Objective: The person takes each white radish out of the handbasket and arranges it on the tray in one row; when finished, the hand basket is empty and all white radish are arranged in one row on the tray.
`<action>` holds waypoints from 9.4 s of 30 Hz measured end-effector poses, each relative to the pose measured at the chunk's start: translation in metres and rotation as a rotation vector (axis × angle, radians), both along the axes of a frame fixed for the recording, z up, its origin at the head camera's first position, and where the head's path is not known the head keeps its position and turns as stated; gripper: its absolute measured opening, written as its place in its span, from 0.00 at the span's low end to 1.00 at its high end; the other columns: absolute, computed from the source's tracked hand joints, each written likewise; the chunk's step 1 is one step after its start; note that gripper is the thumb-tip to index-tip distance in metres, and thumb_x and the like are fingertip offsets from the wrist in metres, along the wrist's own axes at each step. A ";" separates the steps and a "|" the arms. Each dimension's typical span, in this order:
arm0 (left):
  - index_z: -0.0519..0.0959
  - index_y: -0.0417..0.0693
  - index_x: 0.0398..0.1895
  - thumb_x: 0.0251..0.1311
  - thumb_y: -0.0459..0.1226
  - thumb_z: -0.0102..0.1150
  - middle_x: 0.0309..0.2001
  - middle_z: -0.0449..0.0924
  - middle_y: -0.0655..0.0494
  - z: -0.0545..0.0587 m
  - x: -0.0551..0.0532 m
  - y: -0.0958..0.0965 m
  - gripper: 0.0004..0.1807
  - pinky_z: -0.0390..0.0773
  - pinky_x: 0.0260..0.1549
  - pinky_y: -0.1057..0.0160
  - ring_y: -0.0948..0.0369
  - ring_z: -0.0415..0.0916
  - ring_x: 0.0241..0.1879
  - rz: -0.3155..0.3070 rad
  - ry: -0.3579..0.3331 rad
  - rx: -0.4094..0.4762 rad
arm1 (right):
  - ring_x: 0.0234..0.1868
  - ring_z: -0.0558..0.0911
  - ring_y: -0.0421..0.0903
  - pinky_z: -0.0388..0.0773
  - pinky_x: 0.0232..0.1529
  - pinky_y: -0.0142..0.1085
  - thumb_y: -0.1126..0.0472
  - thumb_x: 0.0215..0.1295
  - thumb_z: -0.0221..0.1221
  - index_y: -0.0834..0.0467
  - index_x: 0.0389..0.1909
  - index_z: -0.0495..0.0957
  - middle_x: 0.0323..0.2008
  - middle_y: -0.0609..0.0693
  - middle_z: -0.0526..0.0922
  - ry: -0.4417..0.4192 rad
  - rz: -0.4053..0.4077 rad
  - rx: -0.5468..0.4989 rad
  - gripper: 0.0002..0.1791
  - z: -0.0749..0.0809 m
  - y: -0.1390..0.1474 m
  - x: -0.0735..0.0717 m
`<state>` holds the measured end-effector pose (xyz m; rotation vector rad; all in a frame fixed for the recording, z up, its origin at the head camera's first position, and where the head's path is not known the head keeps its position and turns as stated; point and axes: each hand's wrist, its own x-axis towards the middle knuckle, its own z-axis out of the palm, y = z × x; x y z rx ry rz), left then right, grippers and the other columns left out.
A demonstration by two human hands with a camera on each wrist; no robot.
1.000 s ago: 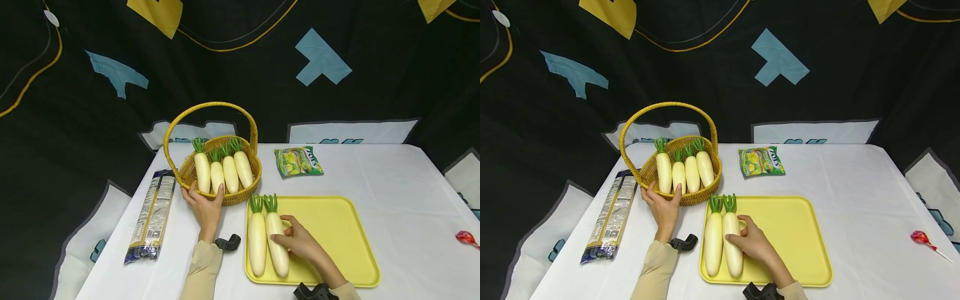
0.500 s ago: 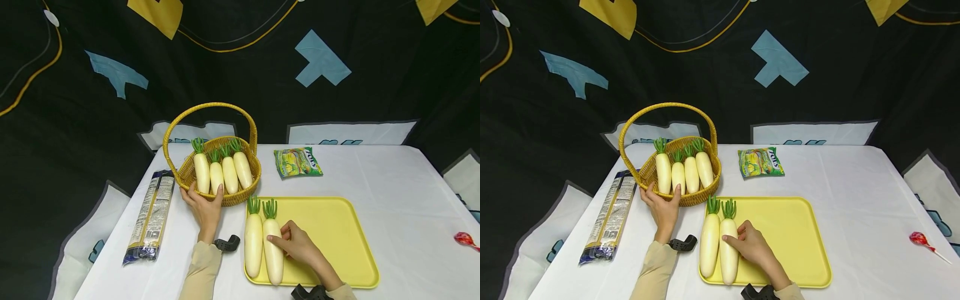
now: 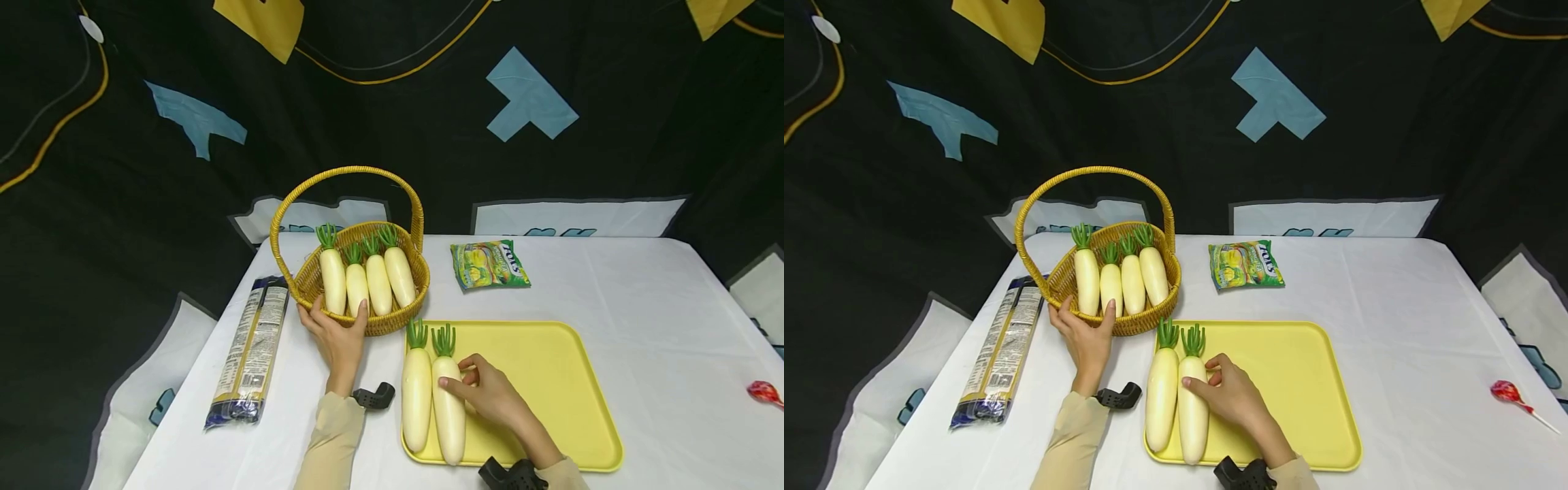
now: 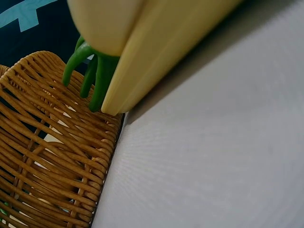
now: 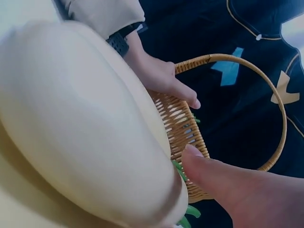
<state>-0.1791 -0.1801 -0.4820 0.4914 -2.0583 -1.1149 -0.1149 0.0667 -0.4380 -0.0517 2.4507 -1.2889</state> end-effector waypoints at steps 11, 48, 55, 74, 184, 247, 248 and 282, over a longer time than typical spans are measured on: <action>0.55 0.44 0.60 0.44 0.56 0.64 0.69 0.33 0.36 -0.001 -0.001 0.002 0.45 0.55 0.61 0.42 0.42 0.38 0.69 -0.015 0.008 0.005 | 0.49 0.75 0.53 0.74 0.44 0.44 0.45 0.56 0.58 0.59 0.58 0.65 0.50 0.61 0.74 0.127 -0.028 -0.071 0.33 0.013 -0.001 -0.033; 0.56 0.43 0.59 0.44 0.55 0.64 0.68 0.34 0.34 -0.001 0.004 -0.002 0.44 0.52 0.62 0.42 0.41 0.38 0.69 0.002 0.013 -0.020 | 0.59 0.59 0.63 0.67 0.53 0.55 0.54 0.55 0.60 0.59 0.64 0.58 0.61 0.65 0.59 0.244 -0.103 -0.063 0.37 0.053 -0.125 -0.139; 0.57 0.42 0.58 0.43 0.55 0.64 0.68 0.35 0.33 -0.003 0.005 0.000 0.44 0.54 0.61 0.42 0.40 0.40 0.68 0.009 0.003 -0.023 | 0.63 0.62 0.61 0.64 0.59 0.51 0.57 0.54 0.61 0.62 0.64 0.57 0.62 0.65 0.59 0.201 -0.109 -0.028 0.38 0.047 -0.127 -0.143; 0.57 0.43 0.58 0.42 0.56 0.65 0.68 0.36 0.33 0.000 0.004 0.000 0.45 0.55 0.61 0.43 0.40 0.41 0.68 0.026 0.001 -0.025 | 0.61 0.64 0.57 0.68 0.42 0.41 0.69 0.55 0.51 0.55 0.66 0.57 0.63 0.62 0.58 0.062 -0.078 0.029 0.35 0.040 -0.132 -0.154; 0.56 0.44 0.59 0.45 0.56 0.62 0.69 0.33 0.36 -0.001 -0.002 -0.002 0.44 0.60 0.56 0.40 0.40 0.41 0.68 -0.010 0.015 -0.015 | 0.42 0.74 0.43 0.75 0.36 0.37 0.63 0.58 0.56 0.51 0.68 0.52 0.64 0.62 0.55 -0.191 -0.003 -0.498 0.37 0.001 0.059 0.013; 0.57 0.44 0.58 0.43 0.56 0.64 0.68 0.35 0.35 -0.001 -0.001 0.000 0.44 0.56 0.61 0.43 0.41 0.41 0.68 0.006 -0.008 -0.010 | 0.61 0.63 0.61 0.65 0.58 0.52 0.58 0.54 0.61 0.54 0.66 0.55 0.62 0.63 0.60 0.180 0.017 -0.197 0.39 0.053 -0.028 -0.062; 0.57 0.44 0.58 0.43 0.57 0.64 0.68 0.35 0.35 -0.002 -0.001 0.000 0.44 0.56 0.61 0.43 0.41 0.41 0.68 0.004 -0.009 -0.012 | 0.61 0.63 0.61 0.65 0.57 0.52 0.58 0.54 0.61 0.54 0.66 0.55 0.62 0.63 0.60 0.182 0.014 -0.202 0.39 0.054 -0.032 -0.067; 0.58 0.41 0.57 0.43 0.56 0.64 0.69 0.36 0.34 -0.003 -0.002 -0.001 0.44 0.56 0.61 0.44 0.41 0.41 0.68 0.017 0.032 -0.032 | 0.67 0.59 0.55 0.60 0.63 0.50 0.64 0.54 0.59 0.52 0.67 0.55 0.68 0.56 0.55 -0.005 0.004 -0.297 0.39 0.035 -0.149 -0.162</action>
